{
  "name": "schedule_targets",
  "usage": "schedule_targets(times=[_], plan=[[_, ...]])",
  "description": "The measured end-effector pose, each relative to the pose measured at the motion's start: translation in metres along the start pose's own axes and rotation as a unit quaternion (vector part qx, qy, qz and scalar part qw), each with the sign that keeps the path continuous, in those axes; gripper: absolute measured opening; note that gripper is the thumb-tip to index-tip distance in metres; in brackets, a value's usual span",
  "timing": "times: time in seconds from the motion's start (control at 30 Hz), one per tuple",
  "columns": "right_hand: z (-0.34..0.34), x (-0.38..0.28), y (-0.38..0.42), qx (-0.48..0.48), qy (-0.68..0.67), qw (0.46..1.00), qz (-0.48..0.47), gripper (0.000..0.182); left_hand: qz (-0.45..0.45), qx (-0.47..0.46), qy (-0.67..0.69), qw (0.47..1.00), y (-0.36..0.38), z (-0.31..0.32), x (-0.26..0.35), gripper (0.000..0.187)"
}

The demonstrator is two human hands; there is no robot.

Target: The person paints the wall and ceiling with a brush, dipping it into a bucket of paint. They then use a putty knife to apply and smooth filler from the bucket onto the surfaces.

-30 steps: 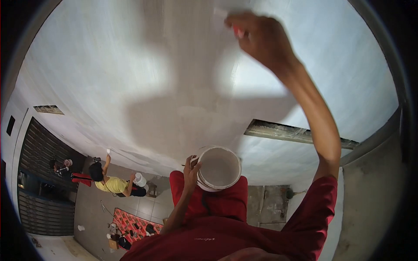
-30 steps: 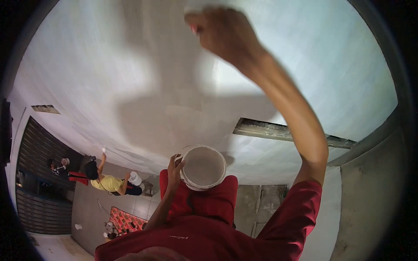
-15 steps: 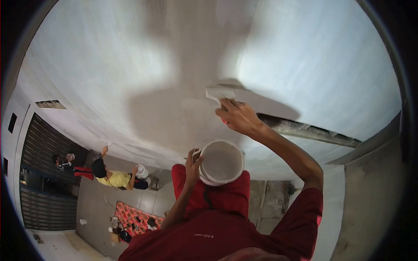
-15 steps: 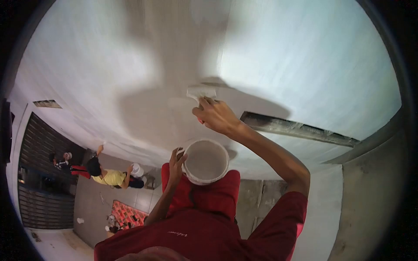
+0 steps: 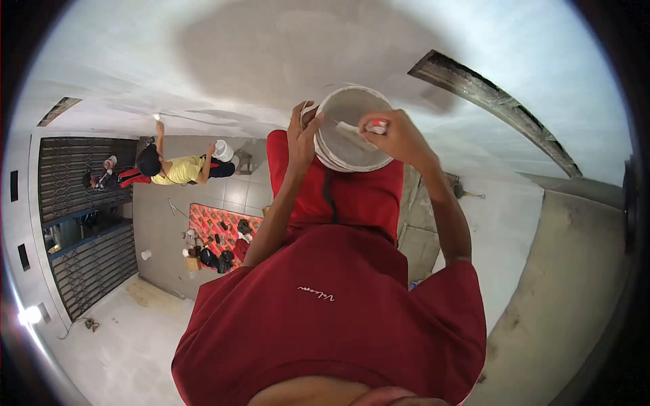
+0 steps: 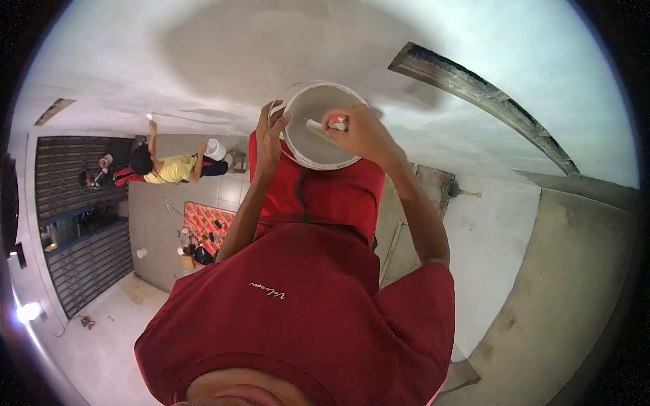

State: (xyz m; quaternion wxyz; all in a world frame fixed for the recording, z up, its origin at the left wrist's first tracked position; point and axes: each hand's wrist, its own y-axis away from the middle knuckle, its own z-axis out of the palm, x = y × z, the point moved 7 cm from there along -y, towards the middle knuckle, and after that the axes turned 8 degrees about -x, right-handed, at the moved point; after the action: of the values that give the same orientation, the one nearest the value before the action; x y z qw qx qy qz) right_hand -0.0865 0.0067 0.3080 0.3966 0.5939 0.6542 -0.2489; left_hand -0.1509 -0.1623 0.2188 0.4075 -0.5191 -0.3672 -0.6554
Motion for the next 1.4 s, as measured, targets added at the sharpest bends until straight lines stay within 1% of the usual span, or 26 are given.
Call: schedule_targets(times=[0.03, 0.13, 0.23, 0.33, 0.43, 0.63, 0.73, 0.83, 0.87, 0.93, 1.03, 1.13, 1.17, 1.27, 1.37, 1.4], plan=[[0.013, 0.017, -0.012, -0.006, -0.007, 1.0, -0.014, 0.008, -0.006, -0.002, -0.003, 1.0, 0.001, 0.0, 0.0, 0.051], [0.038, 0.036, -0.04, -0.054, 0.057, 0.997, 0.004, 0.014, -0.002, -0.009, -0.01, 1.0, 0.0, -0.001, 0.0, 0.049], [0.058, 0.074, -0.061, -0.033, 0.051, 0.998, -0.027, 0.018, 0.006, -0.012, -0.006, 1.0, -0.001, 0.0, -0.003, 0.048], [0.024, 0.027, -0.054, 0.006, 0.142, 0.989, 0.033, 0.019, 0.019, -0.009, 0.001, 1.0, -0.006, 0.0, -0.004, 0.047], [0.036, 0.067, -0.059, 0.034, 0.135, 0.99, 0.004, 0.018, 0.014, -0.001, -0.016, 1.0, -0.005, -0.004, -0.009, 0.047], [0.031, 0.075, -0.049, 0.049, 0.137, 0.988, 0.054, 0.012, 0.008, 0.002, -0.012, 1.0, 0.0, -0.001, -0.009, 0.047], [0.01, 0.053, -0.037, 0.06, 0.089, 0.993, 0.045, 0.009, 0.005, 0.003, -0.016, 1.0, -0.002, 0.0, -0.006, 0.047], [-0.024, 0.044, -0.012, 0.075, -0.037, 0.995, 0.045, 0.004, 0.005, -0.001, -0.016, 1.0, -0.003, -0.003, -0.011, 0.048], [-0.033, 0.048, -0.002, 0.094, -0.13, 0.985, 0.058, 0.004, 0.009, -0.004, -0.014, 1.0, -0.005, -0.003, -0.012, 0.048], [-0.044, 0.057, 0.022, 0.131, -0.309, 0.938, 0.084, 0.005, 0.007, -0.001, -0.005, 1.0, -0.003, -0.003, -0.01, 0.049], [-0.043, 0.093, 0.052, 0.174, -0.451, 0.871, 0.084, 0.009, 0.015, 0.001, -0.001, 1.0, -0.006, -0.004, -0.017, 0.049], [-0.031, 0.122, 0.072, 0.189, -0.59, 0.783, 0.047, 0.013, 0.011, 0.002, -0.007, 1.0, -0.008, -0.005, -0.017, 0.049], [-0.027, 0.125, 0.075, 0.177, -0.632, 0.754, 0.028, 0.011, 0.004, 0.002, -0.01, 1.0, -0.006, -0.005, -0.018, 0.049], [-0.014, 0.135, 0.078, 0.185, -0.713, 0.676, -0.021, 0.01, -0.005, 0.006, -0.014, 1.0, -0.005, -0.005, -0.016, 0.05], [-0.009, 0.152, 0.076, 0.229, -0.764, 0.6, -0.061, 0.011, -0.005, 0.014, -0.018, 1.0, -0.003, -0.004, -0.016, 0.052], [-0.02, 0.119, 0.065, 0.145, -0.774, 0.606, -0.111, 0.012, -0.008, 0.014, -0.021, 1.0, -0.005, -0.007, -0.023, 0.054]])
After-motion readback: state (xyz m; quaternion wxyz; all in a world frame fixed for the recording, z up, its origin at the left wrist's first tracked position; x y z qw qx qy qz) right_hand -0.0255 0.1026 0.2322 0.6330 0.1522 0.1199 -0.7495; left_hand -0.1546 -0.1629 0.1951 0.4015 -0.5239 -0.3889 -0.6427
